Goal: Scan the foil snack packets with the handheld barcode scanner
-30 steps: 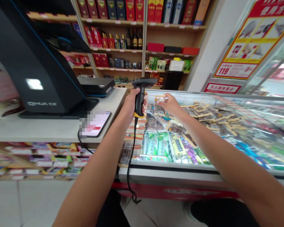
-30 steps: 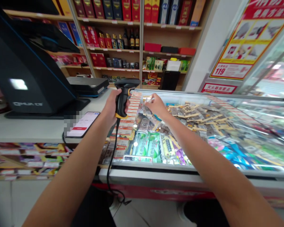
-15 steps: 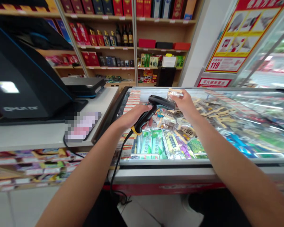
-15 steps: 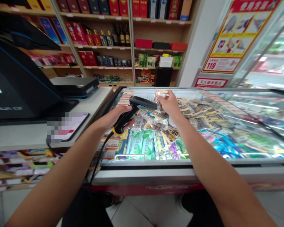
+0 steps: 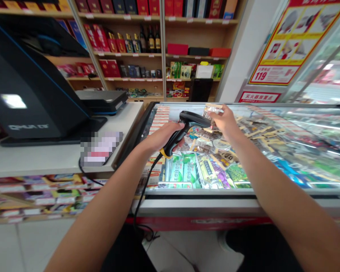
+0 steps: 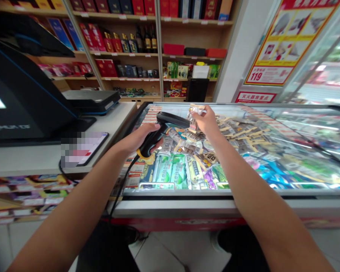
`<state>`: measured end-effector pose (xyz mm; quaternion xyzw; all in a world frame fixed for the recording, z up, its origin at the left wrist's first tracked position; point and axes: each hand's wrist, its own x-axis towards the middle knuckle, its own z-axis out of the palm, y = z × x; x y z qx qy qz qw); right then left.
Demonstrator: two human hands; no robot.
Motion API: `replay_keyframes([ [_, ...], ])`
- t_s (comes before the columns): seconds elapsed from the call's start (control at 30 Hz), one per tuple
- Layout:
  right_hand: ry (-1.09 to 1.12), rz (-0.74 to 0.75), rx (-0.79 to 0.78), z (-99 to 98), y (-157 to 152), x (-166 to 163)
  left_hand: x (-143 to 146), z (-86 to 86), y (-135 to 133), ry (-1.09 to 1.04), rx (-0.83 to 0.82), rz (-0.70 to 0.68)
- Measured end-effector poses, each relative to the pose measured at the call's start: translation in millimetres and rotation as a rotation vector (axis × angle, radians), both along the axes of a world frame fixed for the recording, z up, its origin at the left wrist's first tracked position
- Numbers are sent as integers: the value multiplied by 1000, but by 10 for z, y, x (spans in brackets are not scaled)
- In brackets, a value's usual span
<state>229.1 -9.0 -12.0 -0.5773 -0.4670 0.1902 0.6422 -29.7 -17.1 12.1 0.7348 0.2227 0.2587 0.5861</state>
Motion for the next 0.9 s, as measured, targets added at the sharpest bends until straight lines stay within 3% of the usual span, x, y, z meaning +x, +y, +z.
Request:
replay_keyframes([
  [0.53, 18, -42, 29, -14, 52, 53, 20, -2, 15, -30, -33, -43],
  [0.9, 269, -2, -99, 7, 17, 37, 10, -5, 13, -30, -35, -37],
])
